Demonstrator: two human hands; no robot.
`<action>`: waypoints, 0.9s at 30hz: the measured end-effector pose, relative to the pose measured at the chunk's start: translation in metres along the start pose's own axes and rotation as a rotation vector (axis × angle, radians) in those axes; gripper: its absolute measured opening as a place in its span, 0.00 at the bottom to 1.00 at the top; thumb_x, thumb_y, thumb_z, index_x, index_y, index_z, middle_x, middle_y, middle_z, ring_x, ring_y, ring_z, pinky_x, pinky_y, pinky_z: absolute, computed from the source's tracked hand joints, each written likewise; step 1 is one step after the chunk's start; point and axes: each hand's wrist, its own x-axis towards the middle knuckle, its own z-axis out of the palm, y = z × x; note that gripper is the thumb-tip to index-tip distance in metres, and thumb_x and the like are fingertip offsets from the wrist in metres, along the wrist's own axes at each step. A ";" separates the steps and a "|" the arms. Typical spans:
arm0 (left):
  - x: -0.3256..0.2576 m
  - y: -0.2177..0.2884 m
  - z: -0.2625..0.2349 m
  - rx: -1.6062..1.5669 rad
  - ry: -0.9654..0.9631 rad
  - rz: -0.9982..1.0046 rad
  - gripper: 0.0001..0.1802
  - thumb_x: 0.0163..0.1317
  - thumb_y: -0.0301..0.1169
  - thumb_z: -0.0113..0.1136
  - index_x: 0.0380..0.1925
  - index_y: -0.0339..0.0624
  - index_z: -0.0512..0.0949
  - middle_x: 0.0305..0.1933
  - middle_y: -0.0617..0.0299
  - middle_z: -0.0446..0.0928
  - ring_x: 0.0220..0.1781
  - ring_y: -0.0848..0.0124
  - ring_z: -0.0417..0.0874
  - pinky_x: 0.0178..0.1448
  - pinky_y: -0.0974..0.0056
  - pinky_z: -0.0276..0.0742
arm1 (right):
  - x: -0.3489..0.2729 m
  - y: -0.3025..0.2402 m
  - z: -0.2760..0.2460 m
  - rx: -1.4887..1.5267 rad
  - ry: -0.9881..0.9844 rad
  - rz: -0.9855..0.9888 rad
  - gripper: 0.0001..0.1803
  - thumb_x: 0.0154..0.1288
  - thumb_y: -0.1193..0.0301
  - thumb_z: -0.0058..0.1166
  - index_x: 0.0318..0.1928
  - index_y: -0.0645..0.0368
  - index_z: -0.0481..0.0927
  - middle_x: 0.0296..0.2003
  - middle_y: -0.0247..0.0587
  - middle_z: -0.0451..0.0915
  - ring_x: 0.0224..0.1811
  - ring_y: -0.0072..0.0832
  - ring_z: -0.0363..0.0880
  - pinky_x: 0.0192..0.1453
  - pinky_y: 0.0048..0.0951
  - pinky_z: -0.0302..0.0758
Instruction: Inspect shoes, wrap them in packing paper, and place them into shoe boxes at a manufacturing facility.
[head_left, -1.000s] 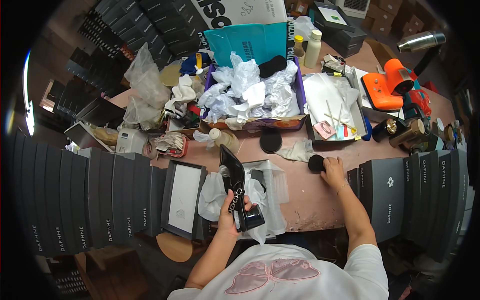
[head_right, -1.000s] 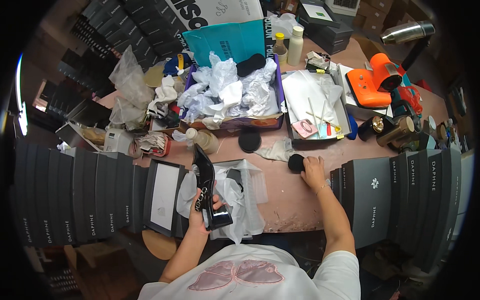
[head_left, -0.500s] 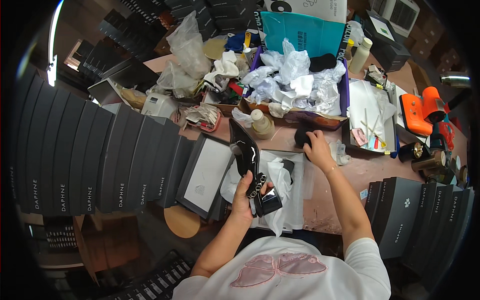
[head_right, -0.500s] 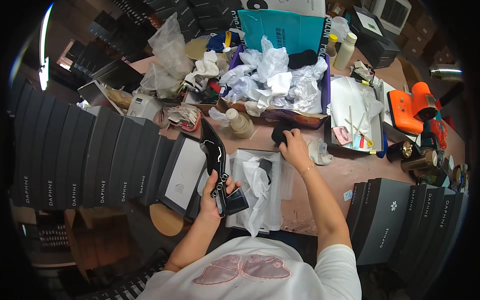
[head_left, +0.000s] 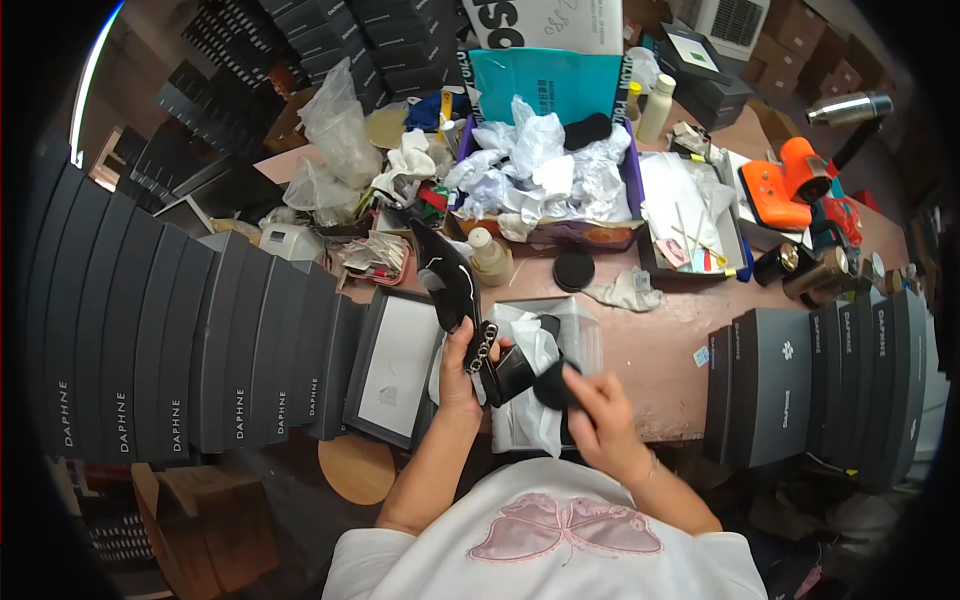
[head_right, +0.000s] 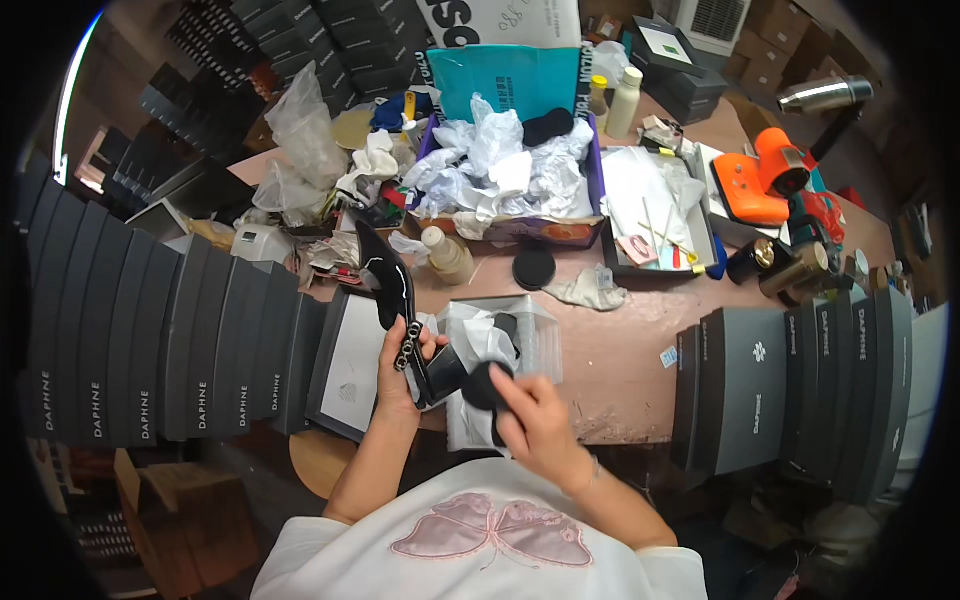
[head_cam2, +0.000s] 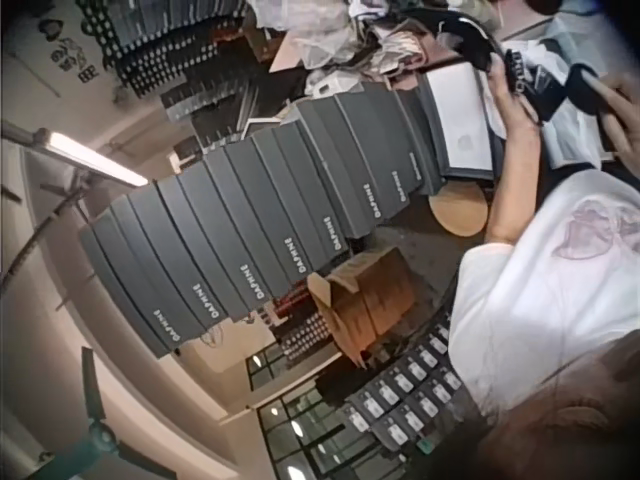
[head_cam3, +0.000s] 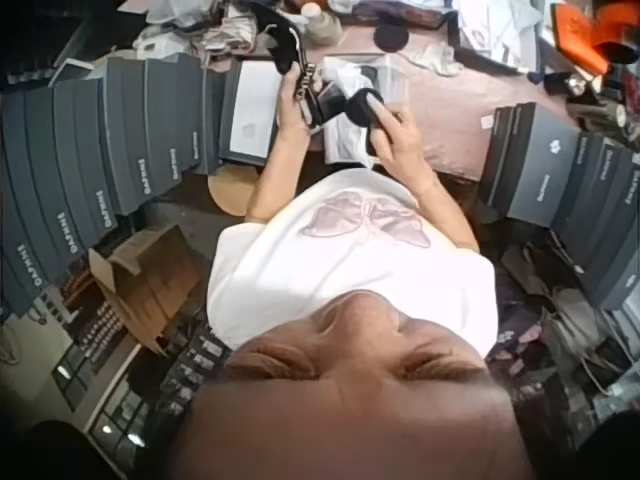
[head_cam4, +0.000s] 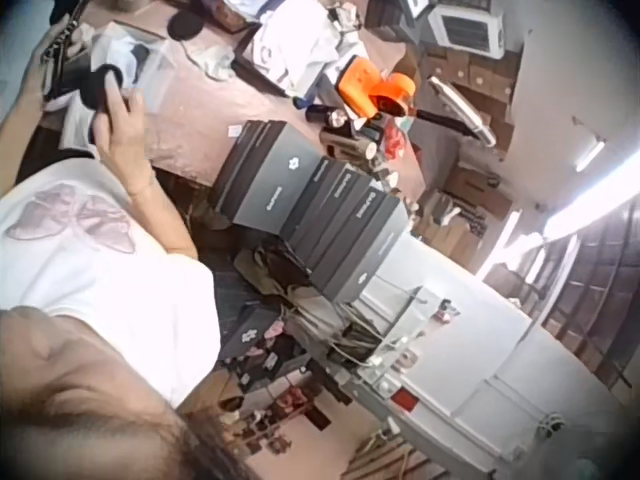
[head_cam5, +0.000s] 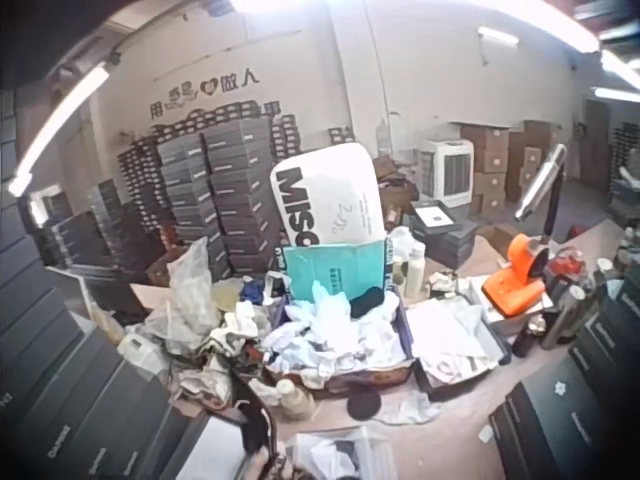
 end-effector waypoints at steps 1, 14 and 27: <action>-0.004 -0.002 0.001 0.001 -0.035 -0.046 0.19 0.64 0.47 0.57 0.25 0.42 0.74 0.21 0.61 0.75 0.33 0.66 0.80 0.43 0.63 0.79 | 0.020 -0.008 -0.003 -0.039 0.062 -0.043 0.26 0.52 0.78 0.56 0.56 0.59 0.76 0.35 0.44 0.73 0.30 0.39 0.77 0.34 0.34 0.76; -0.026 -0.005 0.020 -0.047 -0.036 -0.149 0.21 0.68 0.51 0.48 0.33 0.45 0.77 0.28 0.62 0.79 0.28 0.71 0.81 0.35 0.66 0.80 | 0.037 -0.013 0.001 -0.112 -0.102 -0.296 0.46 0.41 0.74 0.71 0.65 0.57 0.65 0.52 0.52 0.71 0.52 0.48 0.74 0.53 0.37 0.74; -0.072 0.062 0.009 1.688 -0.900 0.362 0.50 0.50 0.40 0.70 0.70 0.41 0.54 0.63 0.39 0.63 0.63 0.48 0.68 0.64 0.54 0.65 | -0.011 0.020 0.012 1.438 -0.234 0.839 0.29 0.63 0.59 0.59 0.58 0.62 0.67 0.45 0.45 0.77 0.39 0.35 0.83 0.43 0.33 0.83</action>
